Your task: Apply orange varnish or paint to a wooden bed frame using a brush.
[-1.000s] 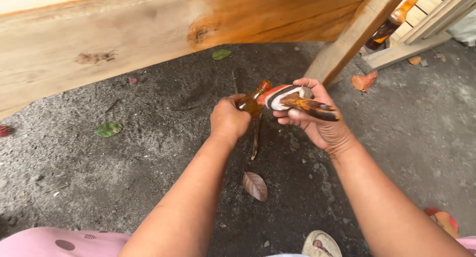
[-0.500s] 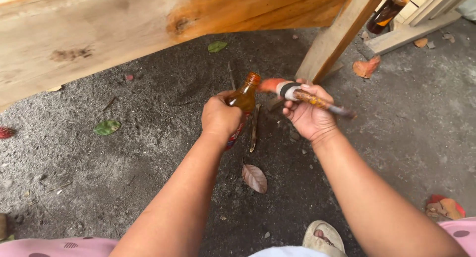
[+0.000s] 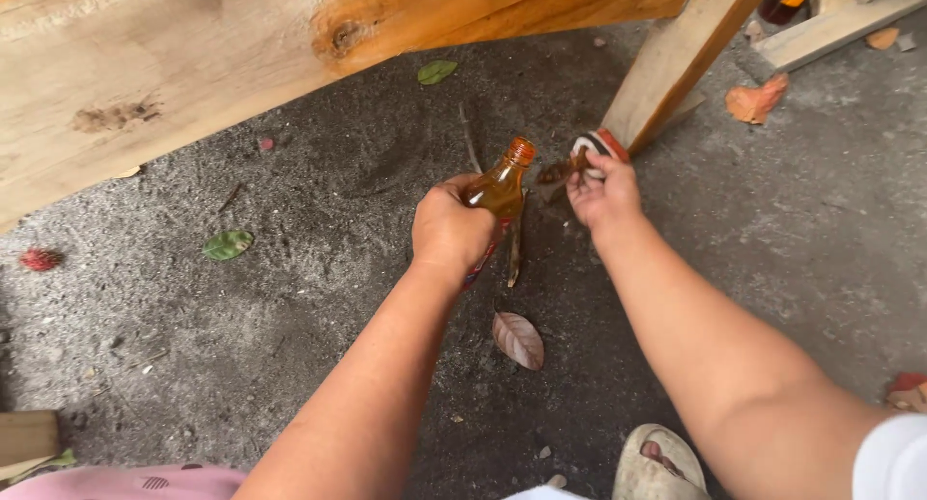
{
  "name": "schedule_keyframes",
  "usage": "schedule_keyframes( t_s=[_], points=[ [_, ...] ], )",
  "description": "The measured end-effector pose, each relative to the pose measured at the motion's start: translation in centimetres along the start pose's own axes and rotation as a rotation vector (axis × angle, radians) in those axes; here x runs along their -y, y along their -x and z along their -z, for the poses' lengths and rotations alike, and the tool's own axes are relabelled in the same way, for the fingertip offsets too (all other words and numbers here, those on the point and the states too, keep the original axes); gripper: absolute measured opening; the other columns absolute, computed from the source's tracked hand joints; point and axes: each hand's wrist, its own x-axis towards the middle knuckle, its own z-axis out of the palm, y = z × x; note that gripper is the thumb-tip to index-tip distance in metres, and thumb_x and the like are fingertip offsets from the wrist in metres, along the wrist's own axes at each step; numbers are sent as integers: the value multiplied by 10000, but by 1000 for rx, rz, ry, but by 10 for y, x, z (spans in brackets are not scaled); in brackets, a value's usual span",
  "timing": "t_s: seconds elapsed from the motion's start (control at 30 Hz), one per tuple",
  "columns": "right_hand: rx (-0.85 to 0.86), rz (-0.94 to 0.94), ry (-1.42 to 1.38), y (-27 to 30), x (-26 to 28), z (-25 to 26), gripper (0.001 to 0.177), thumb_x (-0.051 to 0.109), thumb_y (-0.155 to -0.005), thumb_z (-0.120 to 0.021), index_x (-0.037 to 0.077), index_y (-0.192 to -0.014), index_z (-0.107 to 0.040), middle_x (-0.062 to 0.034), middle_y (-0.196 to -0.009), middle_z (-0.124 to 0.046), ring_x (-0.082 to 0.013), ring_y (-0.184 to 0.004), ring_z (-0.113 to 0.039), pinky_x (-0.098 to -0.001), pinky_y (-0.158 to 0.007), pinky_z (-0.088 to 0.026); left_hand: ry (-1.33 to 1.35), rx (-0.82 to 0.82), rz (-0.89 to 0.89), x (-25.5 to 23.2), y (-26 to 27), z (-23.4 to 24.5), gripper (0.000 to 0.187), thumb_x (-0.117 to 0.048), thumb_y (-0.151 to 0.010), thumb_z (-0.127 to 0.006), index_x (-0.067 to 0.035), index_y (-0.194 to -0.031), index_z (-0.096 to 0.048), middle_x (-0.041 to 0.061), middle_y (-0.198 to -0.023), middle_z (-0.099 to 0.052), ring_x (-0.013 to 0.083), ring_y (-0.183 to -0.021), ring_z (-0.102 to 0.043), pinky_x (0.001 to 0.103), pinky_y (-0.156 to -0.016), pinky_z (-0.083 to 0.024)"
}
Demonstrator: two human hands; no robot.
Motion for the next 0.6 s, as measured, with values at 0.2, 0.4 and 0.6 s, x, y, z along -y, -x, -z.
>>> schedule_keyframes(
  t_s=[0.2,0.4,0.6],
  points=[
    [-80,59,8,-41,6,-14,385,28,-908,-614,234,-1230,-657,-104,-1114,-689,-243,-879,-672,-306,-656,-545,38,9,47,-2,4,11,490,-135,-689,-801,-181,-1175,-762,84,-1087,-788,211,-1021,-756,332,-912,-550],
    [-183,155,120,-38,0,-20,363,-11,-943,-658,147,-1270,-649,-116,-1163,-683,-238,-931,-686,-286,-636,-607,48,-14,-2,1,1,13,584,-50,-622,-787,-163,-1194,-756,84,-1078,-791,208,-1008,-746,321,-899,-541],
    [-162,145,322,25,-38,-37,376,-3,-946,-717,109,-1288,-609,-154,-1125,-724,-203,-886,-734,-251,-673,-670,188,43,69,1,-4,10,672,29,-586,-749,-156,-1232,-723,56,-1101,-803,178,-1000,-781,303,-904,-570]
  ],
)
